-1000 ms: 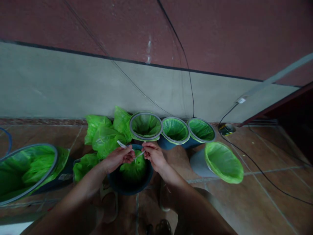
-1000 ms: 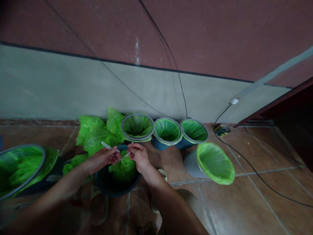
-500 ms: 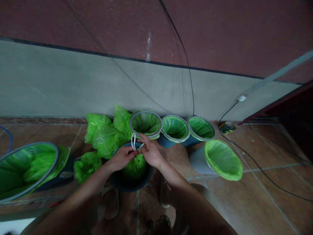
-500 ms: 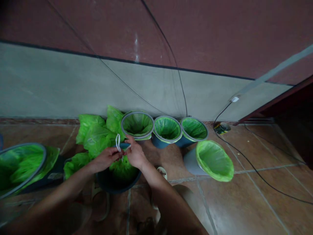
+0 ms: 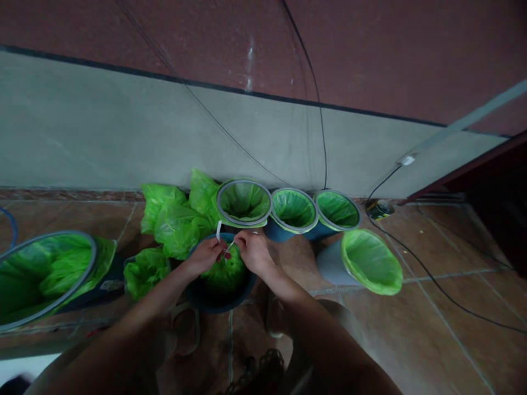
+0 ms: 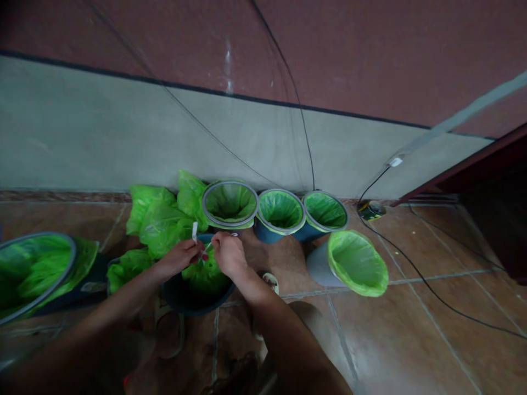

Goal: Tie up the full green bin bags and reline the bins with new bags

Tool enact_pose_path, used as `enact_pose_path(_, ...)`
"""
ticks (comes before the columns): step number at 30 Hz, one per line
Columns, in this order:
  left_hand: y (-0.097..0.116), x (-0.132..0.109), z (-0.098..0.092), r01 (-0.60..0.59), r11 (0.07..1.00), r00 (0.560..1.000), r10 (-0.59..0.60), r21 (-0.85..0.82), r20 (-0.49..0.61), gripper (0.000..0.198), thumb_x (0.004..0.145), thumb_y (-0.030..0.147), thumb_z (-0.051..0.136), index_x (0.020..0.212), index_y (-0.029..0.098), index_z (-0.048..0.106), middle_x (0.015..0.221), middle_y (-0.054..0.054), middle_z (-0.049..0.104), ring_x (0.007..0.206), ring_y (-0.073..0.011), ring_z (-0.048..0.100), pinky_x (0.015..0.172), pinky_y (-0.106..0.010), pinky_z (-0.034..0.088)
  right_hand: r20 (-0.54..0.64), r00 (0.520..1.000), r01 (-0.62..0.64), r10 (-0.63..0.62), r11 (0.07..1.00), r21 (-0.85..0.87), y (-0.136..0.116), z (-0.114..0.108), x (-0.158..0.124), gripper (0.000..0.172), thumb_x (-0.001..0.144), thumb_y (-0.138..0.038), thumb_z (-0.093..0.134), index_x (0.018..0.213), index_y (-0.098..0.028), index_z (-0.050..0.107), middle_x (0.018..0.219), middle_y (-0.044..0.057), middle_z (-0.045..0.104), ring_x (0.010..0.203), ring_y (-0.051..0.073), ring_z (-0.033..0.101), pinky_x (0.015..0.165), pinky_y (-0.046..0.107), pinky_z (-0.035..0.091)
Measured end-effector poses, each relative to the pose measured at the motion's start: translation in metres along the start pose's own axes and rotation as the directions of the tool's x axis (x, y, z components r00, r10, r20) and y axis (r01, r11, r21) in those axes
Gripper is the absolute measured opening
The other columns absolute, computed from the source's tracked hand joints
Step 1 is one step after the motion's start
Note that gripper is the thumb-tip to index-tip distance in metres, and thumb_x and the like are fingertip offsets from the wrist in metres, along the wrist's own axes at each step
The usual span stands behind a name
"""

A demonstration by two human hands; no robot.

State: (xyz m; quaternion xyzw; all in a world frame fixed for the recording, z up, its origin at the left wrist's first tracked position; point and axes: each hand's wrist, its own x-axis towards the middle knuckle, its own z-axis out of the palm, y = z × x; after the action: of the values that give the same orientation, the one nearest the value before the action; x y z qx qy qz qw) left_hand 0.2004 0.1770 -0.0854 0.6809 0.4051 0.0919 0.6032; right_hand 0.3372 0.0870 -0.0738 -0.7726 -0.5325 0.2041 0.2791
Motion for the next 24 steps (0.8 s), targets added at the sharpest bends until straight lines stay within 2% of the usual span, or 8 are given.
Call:
enact_pose_path(3, -0.002, 0.0, 0.003, 0.066, 0.991, 0.998, -0.067, -0.119, -0.005, 0.021, 0.076, 0.04, 0.055, 0.073, 0.019, 0.058, 0.068, -0.003, 0.071, 0.051, -0.0121, 0.052, 0.048, -0.024, 0.035, -0.031, 0.999, -0.041, 0.041, 0.999, -0.008, -0.001, -0.004, -0.001, 0.02, 0.09, -0.02, 0.051, 0.089, -0.02, 0.071, 0.089, 0.005, 0.073, 0.081, 0.018, 0.063, 0.074, 0.025, 0.041)
enact_pose_path(5, -0.002, -0.001, 0.002, 0.091, 0.965, 0.995, -0.1, -0.246, -0.025, 0.021, 0.072, 0.039, 0.061, 0.074, 0.018, 0.059, 0.069, -0.004, 0.071, 0.056, -0.013, 0.057, 0.052, -0.024, 0.038, -0.003, 0.999, -0.045, 0.045, 0.999, 0.022, -0.001, -0.009, -0.001, 0.019, 0.088, -0.019, 0.053, 0.087, -0.021, 0.071, 0.085, 0.003, 0.072, 0.076, 0.016, 0.062, 0.069, 0.024, 0.041)
enact_pose_path(9, -0.001, -0.005, -0.002, 0.128, 0.902, 0.99, -0.14, -0.413, 0.0, 0.024, 0.059, 0.032, 0.075, 0.073, 0.015, 0.065, 0.07, -0.005, 0.07, 0.065, -0.0151, 0.062, 0.062, -0.027, 0.046, 0.211, 0.977, -0.007, -0.003, 0.999, 0.049, 0.002, -0.018, -0.005, 0.016, 0.079, -0.015, 0.059, 0.076, -0.02, 0.073, 0.07, 0.0, 0.07, 0.064, 0.013, 0.058, 0.058, 0.022, 0.037)
enact_pose_path(11, -0.002, -0.005, -0.003, 0.125, 0.913, 0.991, -0.131, -0.39, 0.01, 0.023, 0.054, 0.027, 0.077, 0.071, 0.015, 0.067, 0.066, -0.003, 0.068, 0.062, -0.0146, 0.061, 0.062, -0.028, 0.046, 0.24, 0.971, -0.02, 0.013, 1.0, 0.024, 0.006, -0.018, -0.006, 0.016, 0.076, -0.013, 0.061, 0.073, -0.021, 0.074, 0.069, 0.001, 0.07, 0.063, 0.013, 0.058, 0.057, 0.023, 0.036)
enact_pose_path(14, -0.005, -0.004, -0.001, 0.048, 0.961, 0.997, -0.063, -0.272, -0.047, 0.018, 0.053, 0.023, 0.075, 0.068, 0.016, 0.067, 0.063, -0.002, 0.067, 0.061, -0.0151, 0.06, 0.063, -0.029, 0.046, 0.221, 0.975, -0.033, 0.032, 0.999, 0.002, 0.01, -0.014, -0.008, 0.018, 0.076, -0.012, 0.062, 0.072, -0.023, 0.076, 0.07, 0.001, 0.071, 0.065, 0.014, 0.059, 0.059, 0.024, 0.038)
enact_pose_path(19, -0.01, -0.002, 0.002, -0.074, 0.996, 0.992, 0.068, -0.058, -0.108, 0.012, 0.057, 0.025, 0.068, 0.068, 0.018, 0.067, 0.066, 0.0, 0.068, 0.065, -0.0174, 0.062, 0.067, -0.031, 0.049, 0.251, 0.968, -0.015, 0.024, 0.999, -0.038, 0.011, -0.009, -0.008, 0.017, 0.077, -0.015, 0.064, 0.071, -0.025, 0.076, 0.078, 0.003, 0.073, 0.078, 0.019, 0.063, 0.068, 0.026, 0.043)
enact_pose_path(24, -0.013, 0.0, 0.005, -0.177, 0.983, 0.973, 0.182, 0.052, -0.139, 0.013, 0.062, 0.028, 0.064, 0.072, 0.019, 0.065, 0.066, 0.001, 0.066, 0.065, -0.0168, 0.061, 0.066, -0.029, 0.049, 0.202, 0.979, -0.018, 0.021, 1.0, -0.015, 0.011, -0.009, -0.009, 0.017, 0.078, -0.014, 0.062, 0.075, -0.025, 0.075, 0.078, 0.002, 0.073, 0.077, 0.018, 0.063, 0.069, 0.026, 0.043)
